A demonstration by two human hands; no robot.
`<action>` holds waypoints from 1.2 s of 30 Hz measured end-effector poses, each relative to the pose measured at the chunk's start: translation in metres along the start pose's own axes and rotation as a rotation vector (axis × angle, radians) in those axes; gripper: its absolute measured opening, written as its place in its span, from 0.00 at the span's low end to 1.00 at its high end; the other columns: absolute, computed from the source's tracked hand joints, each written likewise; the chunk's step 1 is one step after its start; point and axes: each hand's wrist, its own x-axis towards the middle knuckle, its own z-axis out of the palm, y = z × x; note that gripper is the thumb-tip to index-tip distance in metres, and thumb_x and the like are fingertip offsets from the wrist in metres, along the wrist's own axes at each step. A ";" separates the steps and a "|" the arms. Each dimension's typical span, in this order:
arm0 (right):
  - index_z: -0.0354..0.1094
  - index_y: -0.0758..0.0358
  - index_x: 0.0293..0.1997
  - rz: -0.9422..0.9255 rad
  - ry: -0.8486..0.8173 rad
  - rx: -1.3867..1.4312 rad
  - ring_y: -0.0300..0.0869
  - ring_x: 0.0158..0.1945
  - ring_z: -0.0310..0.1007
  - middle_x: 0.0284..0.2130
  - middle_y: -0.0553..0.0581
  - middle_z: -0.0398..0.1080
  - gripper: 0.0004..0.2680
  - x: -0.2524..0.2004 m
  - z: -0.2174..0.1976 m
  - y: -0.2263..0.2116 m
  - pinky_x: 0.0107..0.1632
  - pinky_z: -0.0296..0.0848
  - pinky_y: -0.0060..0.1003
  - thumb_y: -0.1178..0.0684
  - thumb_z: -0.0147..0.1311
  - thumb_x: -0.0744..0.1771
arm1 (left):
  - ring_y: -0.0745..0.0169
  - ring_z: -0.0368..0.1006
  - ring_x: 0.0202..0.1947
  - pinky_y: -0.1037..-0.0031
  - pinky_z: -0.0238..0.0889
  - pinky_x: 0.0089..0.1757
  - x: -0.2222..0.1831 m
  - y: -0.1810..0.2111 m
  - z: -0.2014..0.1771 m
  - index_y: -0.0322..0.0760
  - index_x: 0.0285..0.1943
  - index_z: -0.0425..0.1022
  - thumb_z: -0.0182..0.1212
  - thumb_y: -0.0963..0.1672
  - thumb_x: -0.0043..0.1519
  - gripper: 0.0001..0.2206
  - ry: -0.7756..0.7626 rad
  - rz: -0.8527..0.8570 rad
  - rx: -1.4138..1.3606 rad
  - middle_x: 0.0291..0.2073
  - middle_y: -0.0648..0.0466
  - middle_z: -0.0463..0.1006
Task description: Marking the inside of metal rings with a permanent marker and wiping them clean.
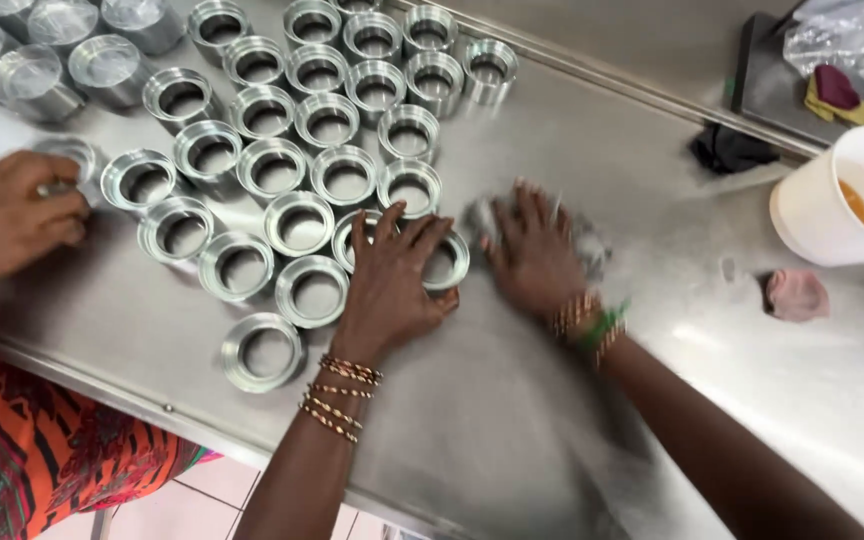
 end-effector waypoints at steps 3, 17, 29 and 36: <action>0.46 0.66 0.74 -0.131 -0.027 -0.063 0.60 0.77 0.33 0.74 0.70 0.39 0.26 -0.085 0.020 -0.028 0.73 0.33 0.58 0.36 0.35 0.71 | 0.38 0.55 0.68 0.35 0.35 0.64 -0.004 -0.003 0.000 0.41 0.68 0.69 0.66 0.53 0.50 0.34 -0.009 0.003 -0.108 0.60 0.49 0.74; 0.50 0.46 0.69 0.069 0.204 -0.304 0.60 0.73 0.49 0.69 0.63 0.53 0.22 -0.363 0.005 0.192 0.72 0.50 0.61 0.35 0.41 0.67 | 0.41 0.65 0.59 0.52 0.55 0.61 -0.035 0.002 0.012 0.36 0.49 0.77 0.67 0.49 0.60 0.15 0.368 0.046 -0.168 0.49 0.44 0.75; 0.62 0.39 0.61 0.442 0.185 -0.155 0.50 0.54 0.70 0.58 0.60 0.69 0.15 -0.343 -0.018 0.172 0.52 0.74 0.45 0.47 0.45 0.67 | 0.42 0.55 0.72 0.52 0.50 0.67 -0.041 0.184 0.062 0.37 0.59 0.72 0.59 0.51 0.66 0.18 0.335 0.033 -0.451 0.66 0.46 0.66; 0.56 0.65 0.71 0.424 0.332 1.502 0.44 0.61 0.68 0.60 0.61 0.70 0.18 -0.226 0.037 0.109 0.61 0.67 0.38 0.55 0.44 0.71 | 0.42 0.43 0.79 0.51 0.42 0.69 -0.021 0.239 0.049 0.36 0.80 0.42 0.47 0.56 0.69 0.36 0.273 -0.103 -0.981 0.78 0.41 0.45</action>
